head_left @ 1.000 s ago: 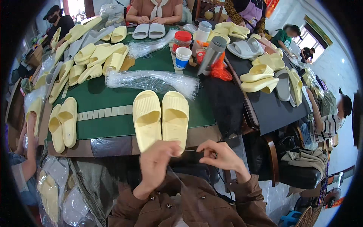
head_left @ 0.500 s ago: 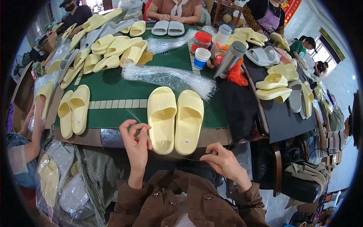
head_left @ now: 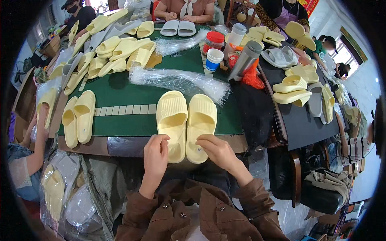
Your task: The person assembles yellow and white plastic slippers by hand at a workbench. They pick up pairs of slippers, insert small fasteners into the straps, and place the finished pairs onto a growing stack. The process is repetitive and involves handling multiple units of the same product.
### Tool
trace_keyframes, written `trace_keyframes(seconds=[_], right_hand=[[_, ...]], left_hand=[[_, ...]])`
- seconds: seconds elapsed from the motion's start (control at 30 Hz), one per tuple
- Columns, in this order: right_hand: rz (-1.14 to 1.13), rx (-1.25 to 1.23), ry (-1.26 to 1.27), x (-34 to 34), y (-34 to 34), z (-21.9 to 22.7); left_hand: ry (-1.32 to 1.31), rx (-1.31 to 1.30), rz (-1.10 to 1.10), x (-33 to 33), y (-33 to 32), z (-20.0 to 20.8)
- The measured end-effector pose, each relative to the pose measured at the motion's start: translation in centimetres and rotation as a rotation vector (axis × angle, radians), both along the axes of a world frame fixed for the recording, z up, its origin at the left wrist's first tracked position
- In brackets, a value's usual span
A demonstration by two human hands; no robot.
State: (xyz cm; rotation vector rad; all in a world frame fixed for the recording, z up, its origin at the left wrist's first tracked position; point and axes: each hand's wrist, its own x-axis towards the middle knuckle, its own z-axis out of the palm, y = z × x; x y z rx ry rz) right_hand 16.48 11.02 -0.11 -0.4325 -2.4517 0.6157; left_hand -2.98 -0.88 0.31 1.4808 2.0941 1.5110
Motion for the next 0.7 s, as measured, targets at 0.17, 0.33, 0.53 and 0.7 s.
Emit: trace_keyframes(seconds=[0.17, 0.33, 0.53, 0.7], right_hand=[[-0.080, 0.115, 0.007, -0.7, 1.5, -0.3], [-0.136, 0.156, -0.014, -1.0, 2.4, -1.2], [-0.228, 0.172, -0.107, -2.7, 2.5, -2.3], [-0.227, 0.291, -0.225, -4.2, 4.0, -3.4]], left_hand=[[-0.074, 0.001, 0.041, 0.1, 0.5, 0.8], [-0.134, -0.028, 0.070, -0.4, -0.3, 0.3], [0.335, -0.047, 0.018, 0.0, 2.4, -0.2], [0.391, -0.186, -0.157, 0.2, 5.3, -1.1]])
